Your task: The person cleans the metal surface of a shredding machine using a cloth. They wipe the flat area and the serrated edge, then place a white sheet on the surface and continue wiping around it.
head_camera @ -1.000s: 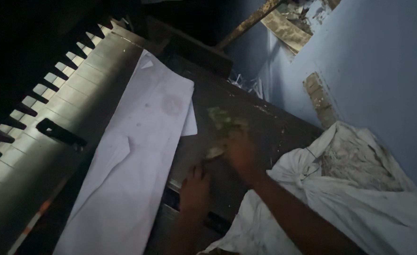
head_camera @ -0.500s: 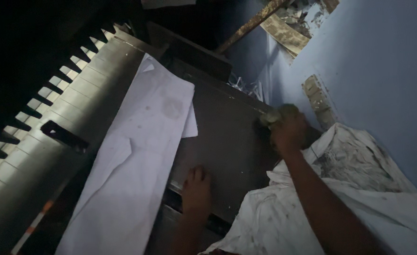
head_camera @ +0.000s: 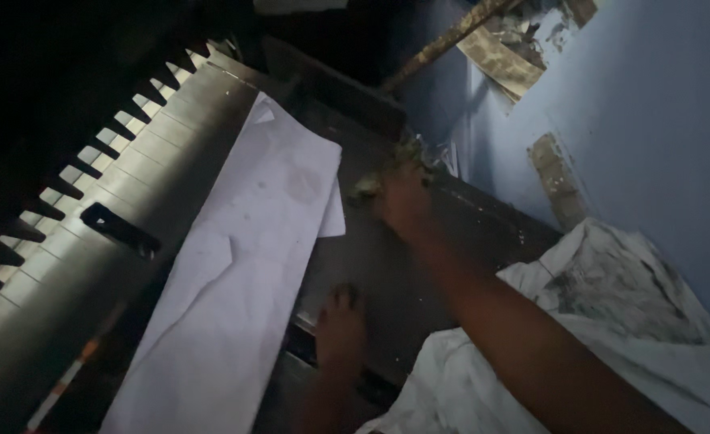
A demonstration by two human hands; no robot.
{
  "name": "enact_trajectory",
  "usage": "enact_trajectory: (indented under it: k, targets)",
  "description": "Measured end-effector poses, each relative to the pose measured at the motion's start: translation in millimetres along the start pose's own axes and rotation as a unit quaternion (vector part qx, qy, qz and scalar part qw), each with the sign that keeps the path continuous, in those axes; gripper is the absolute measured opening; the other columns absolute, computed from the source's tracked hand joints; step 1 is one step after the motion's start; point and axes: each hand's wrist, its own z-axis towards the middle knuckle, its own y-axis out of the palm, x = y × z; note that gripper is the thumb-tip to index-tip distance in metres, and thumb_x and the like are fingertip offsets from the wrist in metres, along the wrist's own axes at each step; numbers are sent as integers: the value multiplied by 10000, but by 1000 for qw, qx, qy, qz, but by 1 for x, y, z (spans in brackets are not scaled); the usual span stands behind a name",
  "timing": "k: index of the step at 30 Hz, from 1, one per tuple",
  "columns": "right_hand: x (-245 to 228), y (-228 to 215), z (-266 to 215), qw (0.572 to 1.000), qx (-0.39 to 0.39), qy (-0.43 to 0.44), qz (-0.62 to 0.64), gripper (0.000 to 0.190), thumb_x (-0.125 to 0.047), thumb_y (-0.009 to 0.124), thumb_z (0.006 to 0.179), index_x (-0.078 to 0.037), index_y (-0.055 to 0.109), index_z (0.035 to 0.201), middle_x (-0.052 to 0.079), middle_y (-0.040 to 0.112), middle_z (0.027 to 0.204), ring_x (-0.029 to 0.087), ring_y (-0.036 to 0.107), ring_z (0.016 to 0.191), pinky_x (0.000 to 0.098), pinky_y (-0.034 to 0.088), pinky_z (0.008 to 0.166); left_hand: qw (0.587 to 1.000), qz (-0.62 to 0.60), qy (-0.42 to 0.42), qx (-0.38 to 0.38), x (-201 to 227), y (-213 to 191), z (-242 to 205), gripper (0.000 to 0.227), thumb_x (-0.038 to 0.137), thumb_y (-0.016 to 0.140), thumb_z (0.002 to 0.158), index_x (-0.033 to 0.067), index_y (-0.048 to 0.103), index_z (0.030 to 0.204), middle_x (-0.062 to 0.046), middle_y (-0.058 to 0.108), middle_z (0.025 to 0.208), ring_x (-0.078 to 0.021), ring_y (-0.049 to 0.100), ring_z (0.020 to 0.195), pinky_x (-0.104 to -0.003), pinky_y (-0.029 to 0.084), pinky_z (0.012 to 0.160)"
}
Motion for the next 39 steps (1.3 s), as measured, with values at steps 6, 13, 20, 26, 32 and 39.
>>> enact_trajectory:
  k: [6,13,20,26,32,39]
  targets:
    - [-16,15,24,997,54,-31,41,420,-268,716,926,-78,636,1292,238,542,1358,398,543,1213,515,533,947,1000,-8,-11,-23,6,-16,-6,517,130,632,932,100,498,1431,-164,367,1524,-351,348,1432,-483,413,1102]
    - [-27,32,68,992,-10,-77,-103,507,-314,754,878,-37,614,1279,207,601,1268,384,574,1175,513,527,940,996,-81,-20,-7,6,-17,-7,416,149,592,980,114,541,1392,-150,385,1522,-338,332,1458,-529,389,1132]
    - [-12,64,86,992,32,-73,-103,314,-104,604,993,2,632,1287,242,638,1217,345,641,1096,470,560,916,996,-76,-14,-34,7,-27,-9,531,138,632,932,99,495,1443,-151,337,1560,-355,291,1469,-543,342,1156]
    - [-12,47,87,993,-28,-68,-93,188,-139,611,1025,-58,757,1111,206,703,1191,331,685,1096,490,542,977,997,-69,-13,-31,2,-13,-6,493,124,604,947,103,502,1428,-140,339,1577,-360,289,1473,-557,356,1130]
    - [-16,15,77,982,-126,16,-140,223,-197,636,1003,-15,731,1091,209,721,1079,302,707,983,483,555,904,998,-56,-10,12,1,-1,-9,461,144,603,952,110,534,1407,-139,370,1565,-345,312,1477,-543,355,1149]
    - [14,8,70,982,-152,47,-102,300,-265,680,967,-17,739,1126,204,713,1111,318,699,1035,476,540,968,994,-48,-21,-98,8,-40,-17,487,194,641,957,121,512,1420,-137,298,1616,-329,248,1519,-543,287,1202]
